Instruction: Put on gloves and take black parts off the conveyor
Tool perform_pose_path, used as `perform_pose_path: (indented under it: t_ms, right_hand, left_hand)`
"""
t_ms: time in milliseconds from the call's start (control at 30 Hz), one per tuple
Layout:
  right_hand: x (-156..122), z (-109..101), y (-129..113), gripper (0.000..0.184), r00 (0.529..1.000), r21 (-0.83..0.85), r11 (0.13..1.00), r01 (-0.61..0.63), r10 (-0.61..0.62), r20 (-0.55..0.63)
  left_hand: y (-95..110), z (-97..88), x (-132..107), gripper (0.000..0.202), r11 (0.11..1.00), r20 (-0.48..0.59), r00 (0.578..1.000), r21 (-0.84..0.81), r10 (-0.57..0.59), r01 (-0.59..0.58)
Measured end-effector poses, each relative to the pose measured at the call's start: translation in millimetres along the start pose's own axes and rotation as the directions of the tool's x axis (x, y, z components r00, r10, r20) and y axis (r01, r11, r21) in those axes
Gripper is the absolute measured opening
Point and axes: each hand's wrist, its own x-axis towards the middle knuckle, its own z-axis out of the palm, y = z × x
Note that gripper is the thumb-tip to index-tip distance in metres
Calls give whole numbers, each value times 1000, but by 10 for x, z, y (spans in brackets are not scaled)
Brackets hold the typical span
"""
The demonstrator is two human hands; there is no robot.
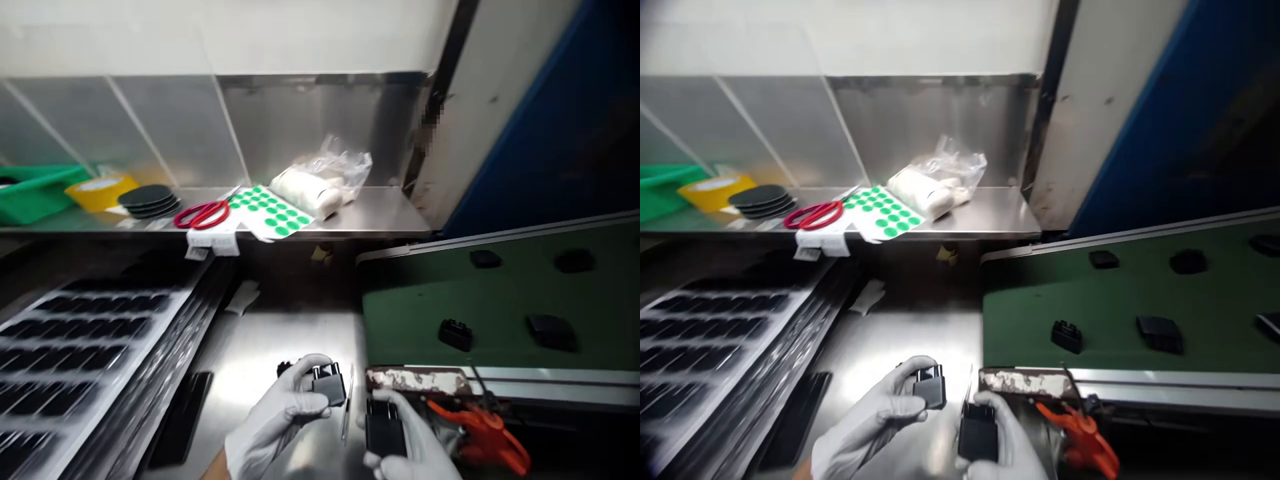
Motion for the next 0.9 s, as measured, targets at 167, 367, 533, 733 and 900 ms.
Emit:
perform_pose_path:
  t_ms: [167, 367, 533, 733, 900]
  right_hand:
    - [28, 549, -164, 77, 995, -114, 992, -62, 70, 68]
    - [54, 858, -170, 75, 991, -222, 971, -91, 110, 78]
    - [74, 981, -134, 73, 990, -227, 968, -111, 128, 63]
    - [84, 1025, -89, 73, 987, -194, 970, -145, 156, 45]
    - [80, 1038, -78, 71, 990, -175, 977, -121, 132, 51]
  left_hand:
    - [-119, -150, -469, 61, 988, -114, 994, -150, 7, -24]
    - [-228, -346, -670, 62, 995, -201, 979, -95, 22, -42]
    - [-185, -403, -696, 61, 999, -238, 970, 23, 42, -38]
    - [-104, -511, -660, 65, 991, -163, 986, 125, -29, 50]
    - [-11, -568, -586, 69, 974, -99, 991, 203, -86, 105]
